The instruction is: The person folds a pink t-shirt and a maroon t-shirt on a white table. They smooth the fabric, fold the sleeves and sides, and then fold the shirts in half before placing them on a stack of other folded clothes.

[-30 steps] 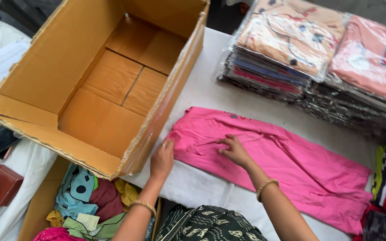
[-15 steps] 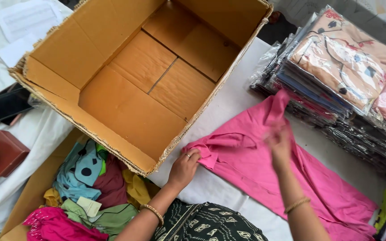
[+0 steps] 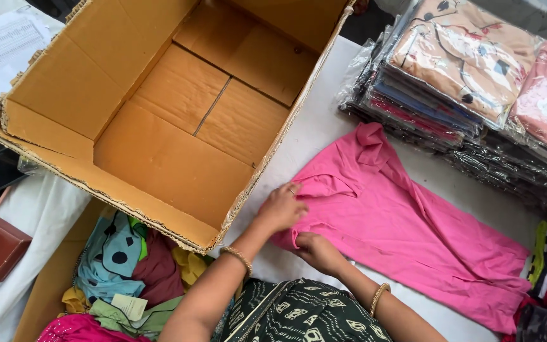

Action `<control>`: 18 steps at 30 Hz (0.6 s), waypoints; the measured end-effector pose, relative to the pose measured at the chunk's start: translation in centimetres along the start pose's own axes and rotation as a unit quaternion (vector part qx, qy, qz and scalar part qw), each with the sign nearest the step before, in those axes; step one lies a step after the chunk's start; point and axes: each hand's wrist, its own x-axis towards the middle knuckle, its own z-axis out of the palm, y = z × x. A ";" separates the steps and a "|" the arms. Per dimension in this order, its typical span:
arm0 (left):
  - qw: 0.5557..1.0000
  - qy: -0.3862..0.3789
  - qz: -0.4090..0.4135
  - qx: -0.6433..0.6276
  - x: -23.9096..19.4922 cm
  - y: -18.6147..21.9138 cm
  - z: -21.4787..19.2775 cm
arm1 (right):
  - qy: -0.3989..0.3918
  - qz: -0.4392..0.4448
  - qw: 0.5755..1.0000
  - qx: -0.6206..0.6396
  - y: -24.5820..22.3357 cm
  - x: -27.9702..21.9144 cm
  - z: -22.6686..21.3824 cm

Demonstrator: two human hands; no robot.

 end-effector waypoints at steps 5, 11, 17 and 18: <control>0.948 -0.130 -0.098 0.272 2.2 -2.4 3.1 | -0.041 -0.030 0.999 -0.004 0.3 -0.8 0.4; 0.960 0.163 -0.156 0.168 1.8 -5.8 4.1 | -0.014 0.158 0.982 0.100 4.2 -4.1 -1.2; 0.972 0.185 -0.110 0.094 0.1 -2.3 2.2 | 0.121 0.246 0.957 0.096 5.0 -6.8 -2.9; 0.988 0.099 -0.082 0.092 0.0 -1.7 3.0 | 0.118 0.257 0.954 0.094 4.6 -6.9 -3.1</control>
